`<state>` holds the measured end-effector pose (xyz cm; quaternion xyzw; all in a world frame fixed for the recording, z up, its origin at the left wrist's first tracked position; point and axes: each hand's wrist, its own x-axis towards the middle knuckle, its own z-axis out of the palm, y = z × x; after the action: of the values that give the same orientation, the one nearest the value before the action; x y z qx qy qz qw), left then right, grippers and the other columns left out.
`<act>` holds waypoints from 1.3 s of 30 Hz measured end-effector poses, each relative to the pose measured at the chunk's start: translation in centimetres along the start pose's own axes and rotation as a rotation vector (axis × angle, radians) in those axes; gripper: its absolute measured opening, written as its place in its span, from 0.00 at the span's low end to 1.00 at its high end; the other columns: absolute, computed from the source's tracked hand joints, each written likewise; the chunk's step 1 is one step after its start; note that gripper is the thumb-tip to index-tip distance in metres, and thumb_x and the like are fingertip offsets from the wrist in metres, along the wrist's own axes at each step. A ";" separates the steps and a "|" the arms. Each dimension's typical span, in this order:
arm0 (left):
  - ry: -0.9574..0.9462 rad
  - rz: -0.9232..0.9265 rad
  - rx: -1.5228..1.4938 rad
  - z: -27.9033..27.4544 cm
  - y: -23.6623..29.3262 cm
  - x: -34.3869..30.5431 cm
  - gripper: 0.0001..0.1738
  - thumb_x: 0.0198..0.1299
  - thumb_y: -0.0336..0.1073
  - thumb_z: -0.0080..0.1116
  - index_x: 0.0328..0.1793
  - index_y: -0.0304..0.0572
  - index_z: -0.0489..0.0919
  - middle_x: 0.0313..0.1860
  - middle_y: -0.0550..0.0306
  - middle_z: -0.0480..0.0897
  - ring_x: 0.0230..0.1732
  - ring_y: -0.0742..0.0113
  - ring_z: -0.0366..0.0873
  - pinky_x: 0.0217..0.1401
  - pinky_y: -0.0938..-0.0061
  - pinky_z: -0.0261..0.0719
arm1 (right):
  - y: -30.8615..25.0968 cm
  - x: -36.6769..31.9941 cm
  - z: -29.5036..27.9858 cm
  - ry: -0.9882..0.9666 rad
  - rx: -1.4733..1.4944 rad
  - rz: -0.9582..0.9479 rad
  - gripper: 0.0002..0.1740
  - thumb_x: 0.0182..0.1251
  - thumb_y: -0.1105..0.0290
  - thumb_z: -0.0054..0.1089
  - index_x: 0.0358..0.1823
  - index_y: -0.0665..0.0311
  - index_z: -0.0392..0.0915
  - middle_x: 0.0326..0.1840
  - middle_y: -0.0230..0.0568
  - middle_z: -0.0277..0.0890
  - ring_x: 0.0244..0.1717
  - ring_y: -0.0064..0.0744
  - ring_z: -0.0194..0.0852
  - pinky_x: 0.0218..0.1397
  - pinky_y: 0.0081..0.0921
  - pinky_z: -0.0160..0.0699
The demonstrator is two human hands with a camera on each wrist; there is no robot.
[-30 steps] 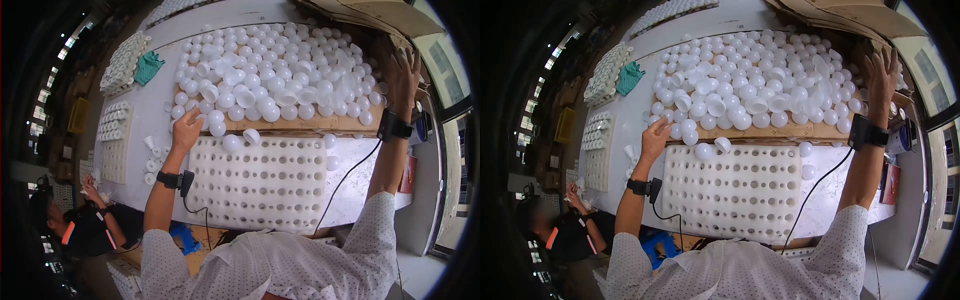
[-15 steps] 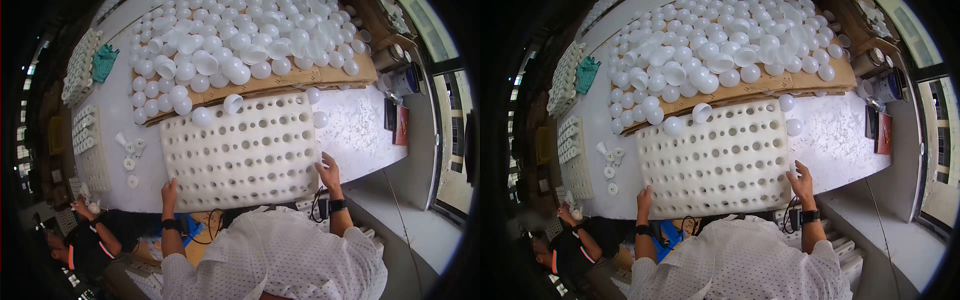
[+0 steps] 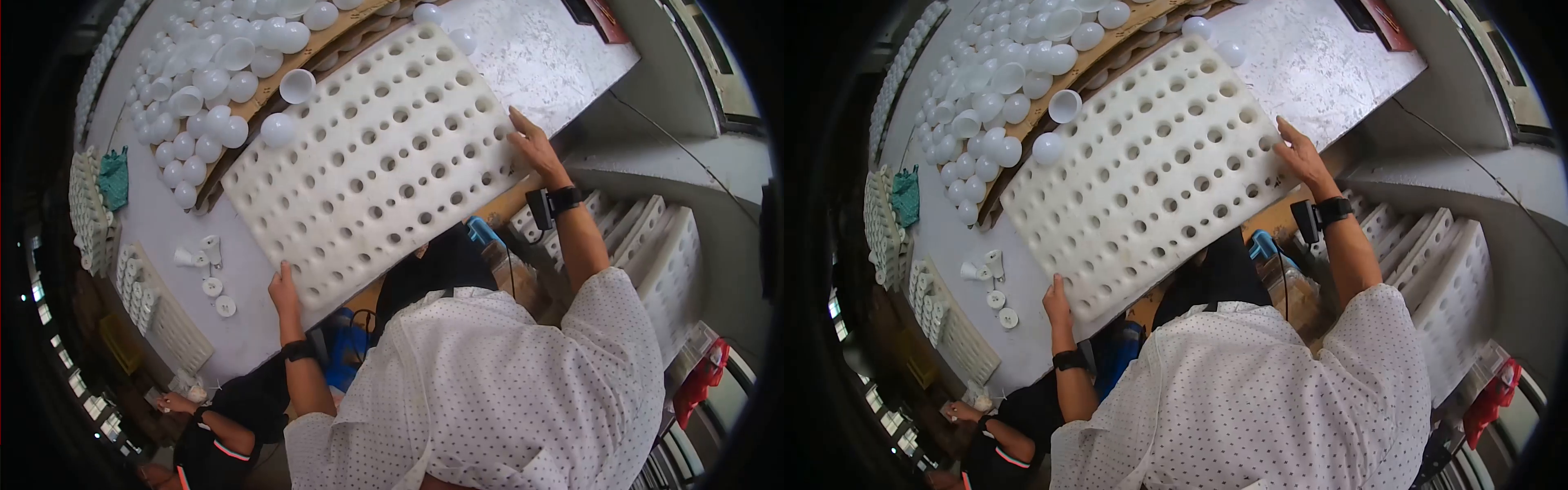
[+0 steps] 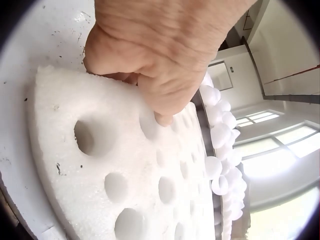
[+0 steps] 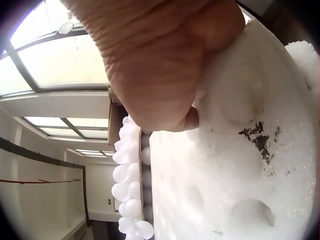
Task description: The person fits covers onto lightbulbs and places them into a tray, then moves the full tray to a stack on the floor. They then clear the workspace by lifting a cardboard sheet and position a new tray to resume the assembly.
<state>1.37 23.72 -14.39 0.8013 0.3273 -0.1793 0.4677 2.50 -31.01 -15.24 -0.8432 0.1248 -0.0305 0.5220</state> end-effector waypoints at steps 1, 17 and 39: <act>-0.025 0.001 0.029 -0.3 -0.4 -0.1 0.25 0.65 0.48 0.48 0.44 0.25 0.76 0.41 0.50 0.79 0.40 0.68 0.75 0.45 0.75 0.73 | -0.8 -1.4 -0.4 0.171 0.083 0.048 0.30 0.57 0.72 0.49 0.63 0.71 0.61 0.57 0.50 0.71 0.57 0.36 0.69 0.60 0.28 0.65; 0.127 -0.065 -0.246 -2.9 -7.5 2.3 0.22 0.66 0.42 0.40 0.53 0.29 0.72 0.49 0.48 0.77 0.46 0.58 0.77 0.47 0.69 0.77 | 24.5 -49.5 10.3 0.615 0.108 1.663 0.43 0.52 0.55 0.60 0.65 0.71 0.54 0.63 0.51 0.61 0.62 0.44 0.59 0.64 0.29 0.56; -0.044 0.314 -0.230 -1.2 -8.3 3.9 0.17 0.64 0.38 0.42 0.40 0.29 0.77 0.36 0.56 0.79 0.36 0.72 0.73 0.41 0.78 0.71 | 22.2 -45.0 20.2 0.487 0.144 1.081 0.64 0.42 0.42 0.69 0.68 0.77 0.39 0.69 0.59 0.48 0.70 0.47 0.47 0.71 0.34 0.46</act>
<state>-1.56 29.09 -21.34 0.7795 0.2062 -0.0831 0.5856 -41.34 -11.90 -40.51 -0.5913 0.6501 0.0385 0.4757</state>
